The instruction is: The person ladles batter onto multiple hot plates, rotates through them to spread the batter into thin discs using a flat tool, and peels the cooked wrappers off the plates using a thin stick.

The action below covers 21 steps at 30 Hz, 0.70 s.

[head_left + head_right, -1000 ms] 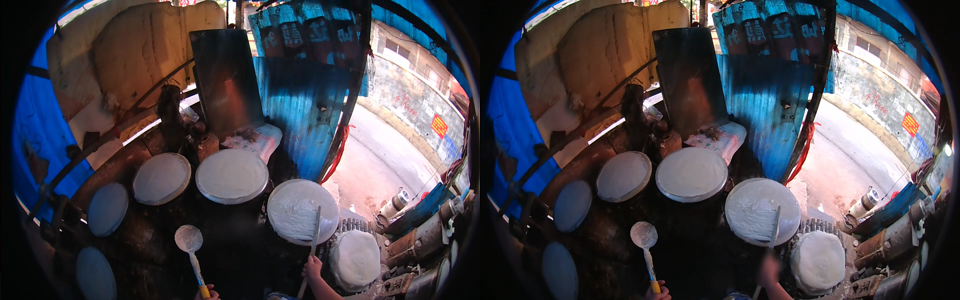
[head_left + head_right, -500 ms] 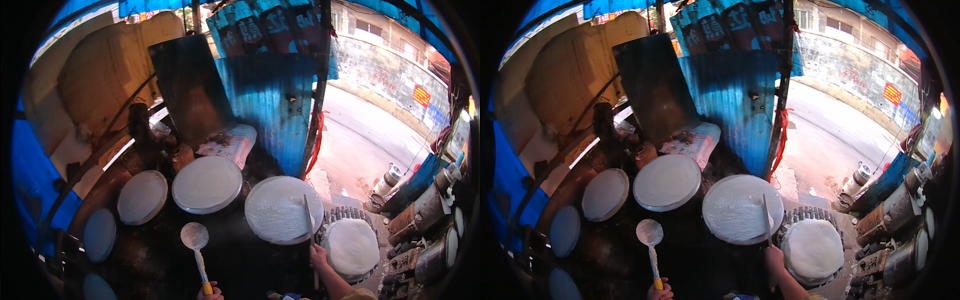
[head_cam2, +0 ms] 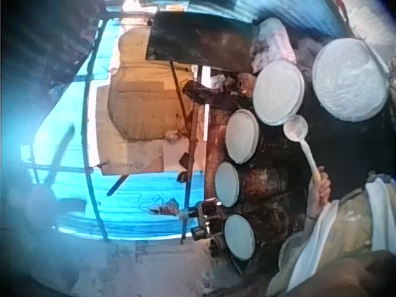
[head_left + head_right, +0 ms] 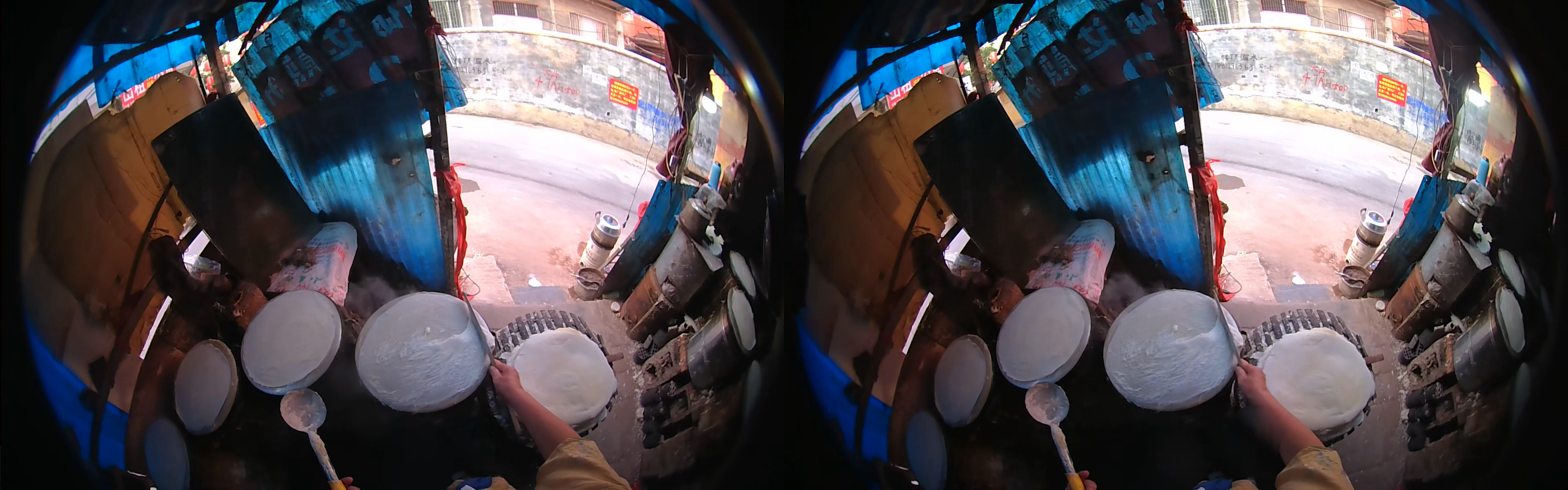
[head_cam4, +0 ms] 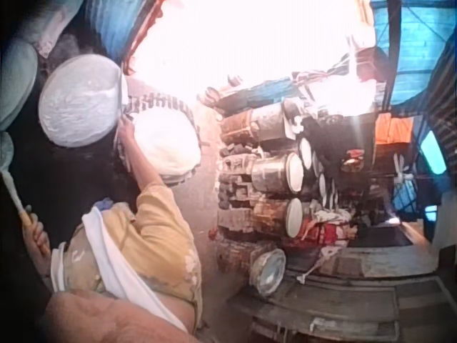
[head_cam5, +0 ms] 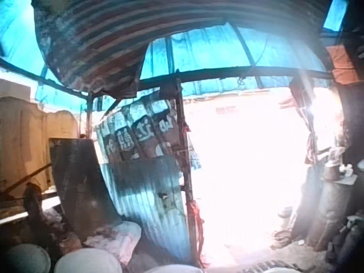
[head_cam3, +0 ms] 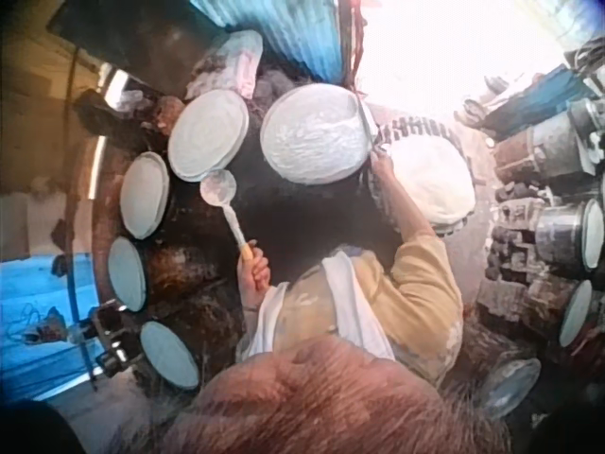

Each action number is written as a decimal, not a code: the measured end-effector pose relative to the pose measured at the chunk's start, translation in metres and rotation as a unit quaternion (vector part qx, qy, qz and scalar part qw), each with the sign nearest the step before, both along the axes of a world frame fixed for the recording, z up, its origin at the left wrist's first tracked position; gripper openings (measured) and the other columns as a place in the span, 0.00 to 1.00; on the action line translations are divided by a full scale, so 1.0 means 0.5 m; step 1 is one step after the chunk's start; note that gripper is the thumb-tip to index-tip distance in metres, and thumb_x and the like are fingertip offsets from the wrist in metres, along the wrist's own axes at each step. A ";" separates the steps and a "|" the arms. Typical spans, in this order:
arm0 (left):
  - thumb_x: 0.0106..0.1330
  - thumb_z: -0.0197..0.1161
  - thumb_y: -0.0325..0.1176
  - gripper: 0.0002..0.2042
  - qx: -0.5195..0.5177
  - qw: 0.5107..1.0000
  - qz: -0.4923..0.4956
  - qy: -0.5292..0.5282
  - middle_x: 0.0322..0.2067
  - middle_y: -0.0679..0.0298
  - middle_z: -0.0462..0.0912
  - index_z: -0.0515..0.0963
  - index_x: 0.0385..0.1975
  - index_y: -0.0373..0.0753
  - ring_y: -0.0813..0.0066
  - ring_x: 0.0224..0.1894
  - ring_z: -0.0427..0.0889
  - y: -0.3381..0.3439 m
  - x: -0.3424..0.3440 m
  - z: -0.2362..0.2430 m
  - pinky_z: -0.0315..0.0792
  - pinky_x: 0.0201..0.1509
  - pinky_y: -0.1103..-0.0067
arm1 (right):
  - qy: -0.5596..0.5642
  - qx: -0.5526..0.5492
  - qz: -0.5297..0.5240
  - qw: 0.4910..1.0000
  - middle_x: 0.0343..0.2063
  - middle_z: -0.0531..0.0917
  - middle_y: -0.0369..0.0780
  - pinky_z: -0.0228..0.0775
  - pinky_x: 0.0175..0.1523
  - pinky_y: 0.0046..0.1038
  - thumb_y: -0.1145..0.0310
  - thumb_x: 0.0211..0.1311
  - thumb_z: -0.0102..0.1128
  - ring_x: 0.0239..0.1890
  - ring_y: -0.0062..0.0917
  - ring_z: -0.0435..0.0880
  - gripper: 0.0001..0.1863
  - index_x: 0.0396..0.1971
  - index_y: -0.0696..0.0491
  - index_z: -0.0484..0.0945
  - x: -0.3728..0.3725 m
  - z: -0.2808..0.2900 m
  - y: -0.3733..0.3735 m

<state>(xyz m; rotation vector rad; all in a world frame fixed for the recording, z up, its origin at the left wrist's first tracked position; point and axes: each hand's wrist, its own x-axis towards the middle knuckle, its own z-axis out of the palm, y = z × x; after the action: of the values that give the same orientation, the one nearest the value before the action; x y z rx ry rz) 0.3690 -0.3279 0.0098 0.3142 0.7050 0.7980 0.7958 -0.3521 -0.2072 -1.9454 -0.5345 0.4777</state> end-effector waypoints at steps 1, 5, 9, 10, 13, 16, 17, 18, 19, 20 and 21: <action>0.62 0.54 0.26 0.18 -0.001 1.000 -0.007 -0.010 0.28 0.69 0.63 0.64 0.52 0.35 0.89 0.20 0.60 0.003 0.002 0.004 0.58 0.17 0.94 | -0.003 0.071 -0.015 0.997 0.19 0.75 0.32 0.67 0.24 0.24 0.68 0.61 0.51 0.17 0.19 0.72 0.16 0.50 0.48 0.75 0.003 -0.019 0.031; 0.62 0.54 0.25 0.21 0.005 0.999 -0.020 -0.045 0.30 0.68 0.63 0.60 0.55 0.35 0.88 0.22 0.60 -0.028 -0.030 -0.022 0.59 0.19 0.94 | 0.220 0.134 -0.101 0.961 0.14 0.69 0.29 0.57 0.12 0.21 0.65 0.62 0.50 0.09 0.15 0.63 0.19 0.54 0.45 0.71 -0.114 0.079 0.055; 0.61 0.50 0.21 0.21 -0.045 0.996 -0.064 -0.046 0.30 0.68 0.63 0.60 0.55 0.36 0.88 0.21 0.60 -0.011 -0.012 -0.030 0.59 0.18 0.94 | 0.281 0.140 -0.118 0.942 0.11 0.64 0.29 0.59 0.12 0.21 0.67 0.62 0.50 0.09 0.14 0.62 0.21 0.57 0.43 0.68 -0.328 0.023 0.045; 0.61 0.50 0.21 0.21 -0.055 0.996 -0.055 -0.052 0.30 0.68 0.63 0.60 0.55 0.36 0.88 0.21 0.60 -0.010 -0.007 -0.029 0.59 0.18 0.94 | 0.326 0.140 -0.085 0.931 0.11 0.64 0.29 0.57 0.12 0.20 0.67 0.61 0.51 0.09 0.14 0.62 0.21 0.56 0.44 0.69 -0.358 0.095 0.055; 0.60 0.50 0.20 0.21 -0.078 0.994 -0.048 -0.065 0.30 0.67 0.63 0.60 0.55 0.36 0.88 0.20 0.60 -0.012 0.006 -0.023 0.59 0.17 0.94 | 0.365 0.151 -0.020 0.918 0.12 0.64 0.27 0.54 0.12 0.17 0.67 0.61 0.52 0.09 0.12 0.60 0.20 0.54 0.47 0.70 -0.302 0.100 0.076; 0.60 0.50 0.20 0.20 -0.072 0.994 -0.047 -0.067 0.29 0.67 0.63 0.61 0.54 0.36 0.87 0.19 0.60 -0.011 -0.004 -0.031 0.59 0.16 0.94 | 0.340 0.180 -0.082 0.919 0.11 0.63 0.26 0.51 0.12 0.16 0.66 0.62 0.51 0.08 0.11 0.58 0.19 0.54 0.47 0.70 -0.224 0.106 0.051; 0.60 0.51 0.20 0.20 -0.066 0.994 -0.045 -0.076 0.29 0.67 0.63 0.61 0.53 0.36 0.88 0.18 0.60 -0.017 -0.010 -0.039 0.59 0.15 0.94 | 0.347 0.186 -0.124 0.911 0.10 0.62 0.26 0.51 0.11 0.16 0.66 0.62 0.50 0.07 0.11 0.58 0.19 0.55 0.47 0.69 -0.220 0.104 0.039; 0.59 0.51 0.20 0.20 -0.064 0.993 -0.049 -0.085 0.29 0.67 0.64 0.62 0.53 0.36 0.88 0.18 0.60 -0.017 -0.008 -0.043 0.59 0.15 0.94 | 0.350 0.193 -0.171 0.900 0.09 0.61 0.26 0.50 0.11 0.17 0.66 0.63 0.50 0.07 0.12 0.57 0.20 0.55 0.47 0.68 -0.219 0.095 0.021; 0.59 0.51 0.20 0.20 -0.068 0.993 -0.057 -0.077 0.30 0.67 0.64 0.62 0.53 0.36 0.88 0.18 0.60 -0.011 -0.003 -0.045 0.59 0.14 0.94 | 0.319 0.164 -0.168 0.918 0.09 0.61 0.27 0.51 0.11 0.17 0.66 0.62 0.50 0.07 0.13 0.57 0.20 0.55 0.44 0.69 -0.244 0.052 0.026; 0.59 0.51 0.20 0.20 -0.071 0.993 -0.064 -0.068 0.30 0.67 0.65 0.63 0.53 0.36 0.88 0.17 0.60 -0.003 0.004 -0.047 0.59 0.14 0.94 | 0.350 0.150 -0.142 0.914 0.10 0.62 0.29 0.52 0.11 0.18 0.66 0.61 0.52 0.07 0.14 0.58 0.20 0.55 0.44 0.69 -0.274 0.052 0.031; 0.58 0.51 0.20 0.20 -0.077 0.993 -0.063 -0.059 0.30 0.67 0.65 0.63 0.52 0.36 0.88 0.17 0.60 0.000 0.005 -0.049 0.59 0.14 0.94 | 0.389 0.151 -0.107 0.902 0.10 0.62 0.29 0.53 0.12 0.19 0.66 0.60 0.53 0.08 0.15 0.59 0.20 0.54 0.44 0.70 -0.295 0.076 0.045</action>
<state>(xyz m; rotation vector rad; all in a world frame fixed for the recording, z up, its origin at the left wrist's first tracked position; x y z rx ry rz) 0.3716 -0.3278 -0.0145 0.1690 0.6254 0.6323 0.6484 -0.3295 -0.1691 -1.3392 0.1220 0.9058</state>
